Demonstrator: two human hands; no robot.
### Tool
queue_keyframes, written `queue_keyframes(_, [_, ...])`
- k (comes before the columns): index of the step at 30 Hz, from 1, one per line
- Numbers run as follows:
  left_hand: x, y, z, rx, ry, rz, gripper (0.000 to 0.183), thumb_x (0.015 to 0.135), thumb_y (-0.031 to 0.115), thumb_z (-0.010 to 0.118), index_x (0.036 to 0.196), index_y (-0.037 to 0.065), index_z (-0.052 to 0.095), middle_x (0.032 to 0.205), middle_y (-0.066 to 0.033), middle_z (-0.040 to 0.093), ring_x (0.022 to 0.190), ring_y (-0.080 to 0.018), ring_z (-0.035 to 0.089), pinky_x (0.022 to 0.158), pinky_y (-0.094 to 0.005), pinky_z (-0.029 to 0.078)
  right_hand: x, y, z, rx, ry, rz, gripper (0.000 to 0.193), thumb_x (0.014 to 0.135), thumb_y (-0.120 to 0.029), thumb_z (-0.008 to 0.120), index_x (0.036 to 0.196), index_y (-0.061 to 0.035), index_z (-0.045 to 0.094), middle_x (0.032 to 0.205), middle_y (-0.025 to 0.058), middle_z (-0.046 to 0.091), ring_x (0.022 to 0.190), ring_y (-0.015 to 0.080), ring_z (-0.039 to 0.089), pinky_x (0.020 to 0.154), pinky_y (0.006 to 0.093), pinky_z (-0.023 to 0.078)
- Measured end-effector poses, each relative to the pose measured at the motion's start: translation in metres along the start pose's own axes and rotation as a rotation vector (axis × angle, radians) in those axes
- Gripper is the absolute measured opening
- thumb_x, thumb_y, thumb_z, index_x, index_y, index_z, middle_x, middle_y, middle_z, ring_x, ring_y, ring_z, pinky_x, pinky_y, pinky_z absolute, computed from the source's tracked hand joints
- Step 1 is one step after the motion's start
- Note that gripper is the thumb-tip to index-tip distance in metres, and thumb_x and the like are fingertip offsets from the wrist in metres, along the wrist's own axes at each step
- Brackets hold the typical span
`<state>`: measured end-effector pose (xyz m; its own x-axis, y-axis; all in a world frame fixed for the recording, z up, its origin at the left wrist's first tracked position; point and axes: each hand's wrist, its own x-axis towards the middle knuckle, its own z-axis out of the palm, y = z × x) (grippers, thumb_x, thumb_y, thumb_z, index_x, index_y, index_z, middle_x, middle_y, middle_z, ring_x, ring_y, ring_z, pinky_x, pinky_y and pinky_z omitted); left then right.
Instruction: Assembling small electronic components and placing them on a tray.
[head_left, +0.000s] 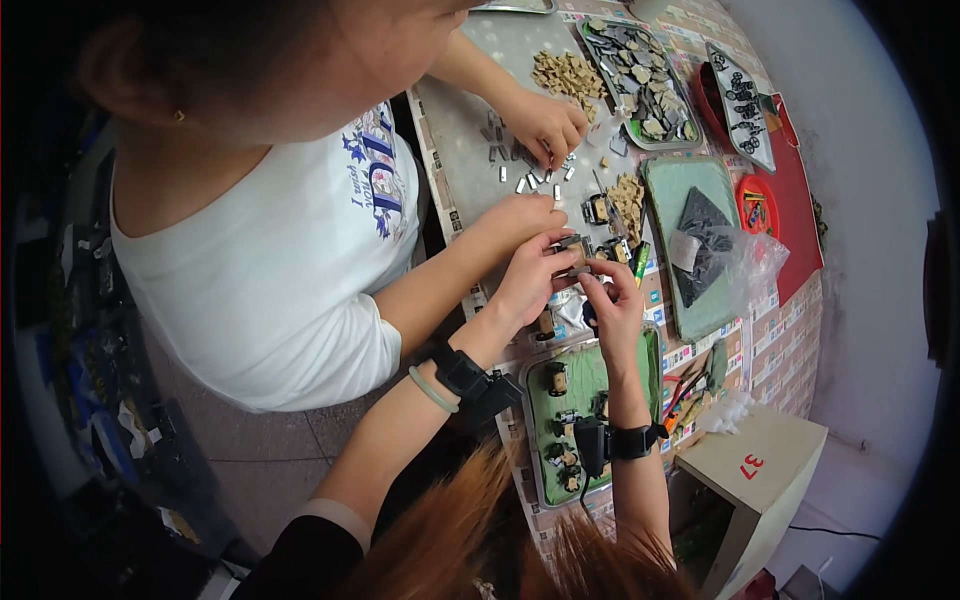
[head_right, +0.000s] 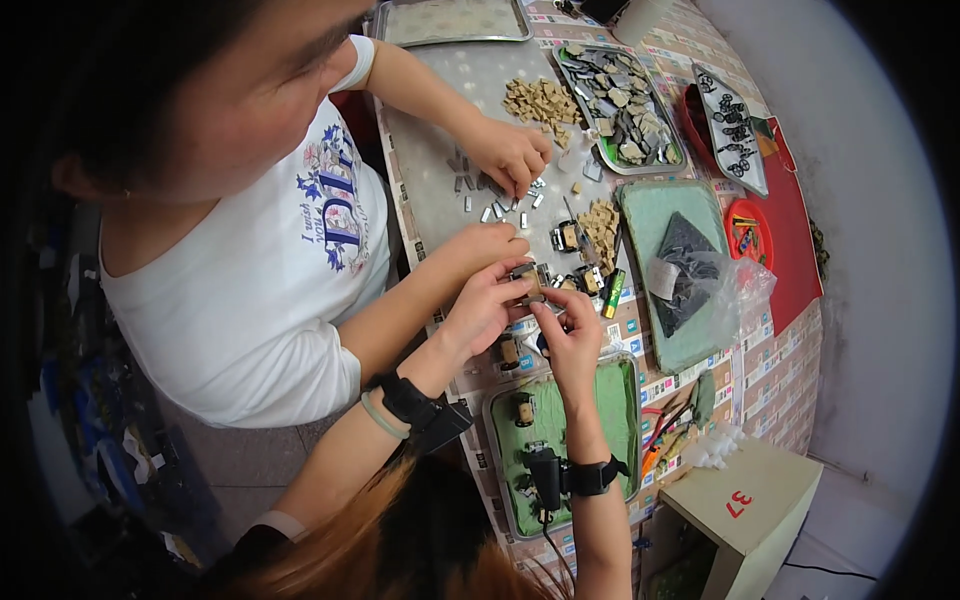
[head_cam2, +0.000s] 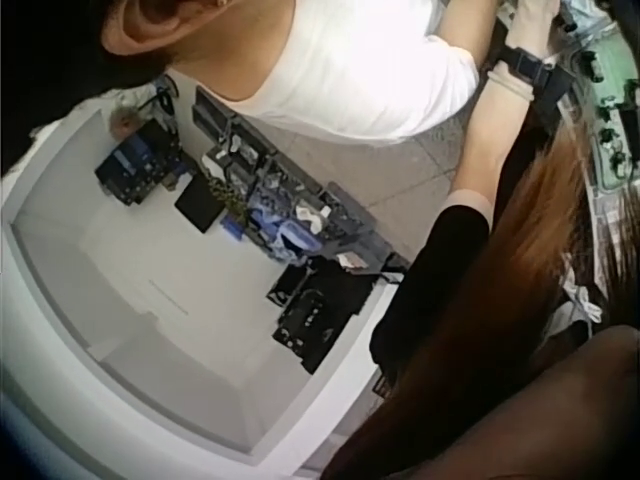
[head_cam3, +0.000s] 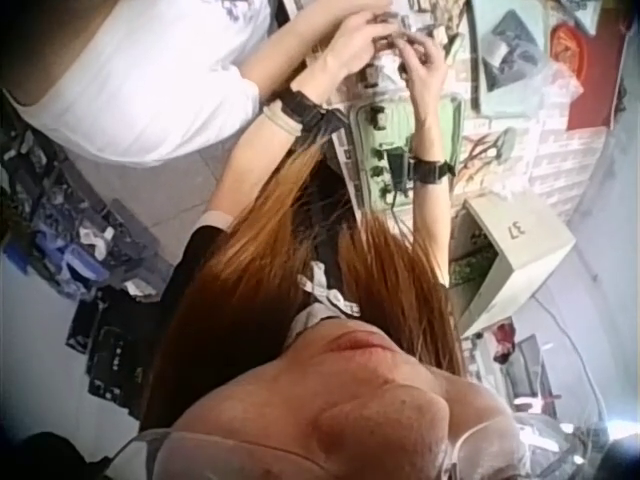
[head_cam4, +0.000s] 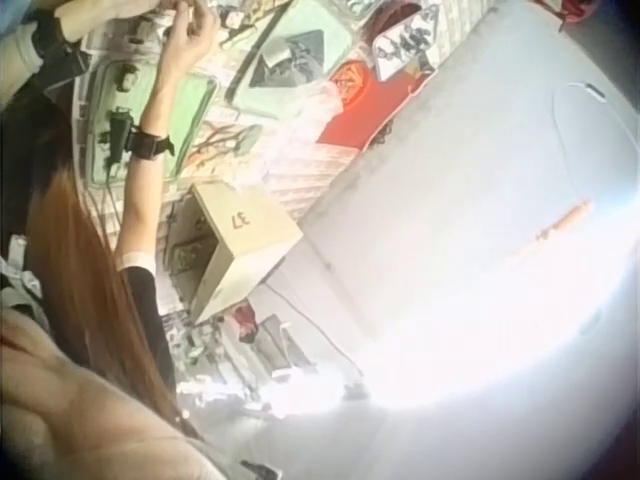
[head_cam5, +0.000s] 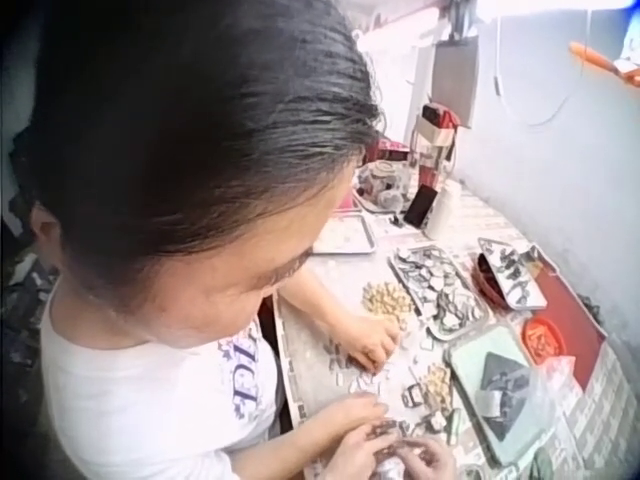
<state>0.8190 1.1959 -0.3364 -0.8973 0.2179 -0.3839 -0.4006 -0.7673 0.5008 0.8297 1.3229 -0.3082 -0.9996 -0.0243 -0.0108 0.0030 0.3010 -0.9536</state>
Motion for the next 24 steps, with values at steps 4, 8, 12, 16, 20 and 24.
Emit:
queue_keyframes(4, [-0.003,-0.007,-0.005,-0.082,-0.018,-0.020,0.032,0.085,0.006,0.046,0.115,0.002,0.039,0.100,-0.0052,0.047,0.091,-0.0138,0.050,0.079,-0.0326,0.046,0.001,-0.001,-0.011,0.597,0.113,0.459,0.014,0.079,-0.013,0.058,0.089,-0.0032,0.056,0.075,0.0023,0.052,0.056,0.0082,0.047,0.049,0.0210,0.040])
queue_keyframes(8, [-0.004,-0.007,-0.009,-0.032,-0.022,-0.007,0.033,0.085,0.006,0.046,0.117,0.001,0.038,0.100,-0.0049,0.047,0.093,-0.0143,0.050,0.080,-0.0336,0.046,0.010,0.007,-0.027,0.796,0.069,0.626,0.015,0.082,-0.020,0.054,0.086,-0.0054,0.053,0.070,0.0023,0.050,0.059,0.0116,0.052,0.049,0.0249,0.044])
queue_keyframes(12, [-0.006,-0.008,-0.010,-0.008,-0.007,0.014,0.034,0.085,0.005,0.046,0.117,0.001,0.037,0.099,-0.0065,0.049,0.092,-0.0147,0.051,0.081,-0.0342,0.047,0.015,-0.003,-0.027,0.607,-0.087,0.556,0.014,0.082,-0.019,0.054,0.085,-0.0054,0.054,0.071,0.0021,0.051,0.062,0.0119,0.052,0.053,0.0267,0.045])
queue_keyframes(16, [-0.007,-0.012,-0.012,0.119,0.086,0.057,0.036,0.083,0.004,0.049,0.116,0.000,0.038,0.097,-0.0076,0.051,0.087,-0.0134,0.053,0.076,-0.0293,0.048,0.013,0.001,-0.021,0.678,-0.047,0.646,0.014,0.081,-0.018,0.055,0.087,-0.0043,0.054,0.069,0.0022,0.052,0.063,0.0119,0.052,0.057,0.0274,0.046])
queue_keyframes(20, [-0.007,-0.011,-0.002,0.333,0.109,0.113,0.036,0.081,0.006,0.053,0.114,0.000,0.041,0.094,-0.0065,0.055,0.080,-0.0105,0.054,0.068,-0.0229,0.045,0.019,0.006,-0.027,0.336,-0.194,0.434,0.016,0.078,-0.015,0.058,0.089,-0.0030,0.057,0.077,0.0011,0.054,0.068,0.0088,0.053,0.059,0.0224,0.044])
queue_keyframes(24, [-0.003,-0.022,-0.017,0.428,0.106,0.292,0.039,0.081,0.005,0.052,0.117,-0.001,0.039,0.096,-0.0067,0.054,0.081,-0.0102,0.054,0.069,-0.0231,0.045,0.011,0.002,-0.009,0.161,-0.221,0.269,0.028,0.075,-0.010,0.062,0.101,-0.0020,0.057,0.090,0.0016,0.054,0.068,0.0054,0.051,0.057,0.0168,0.040])
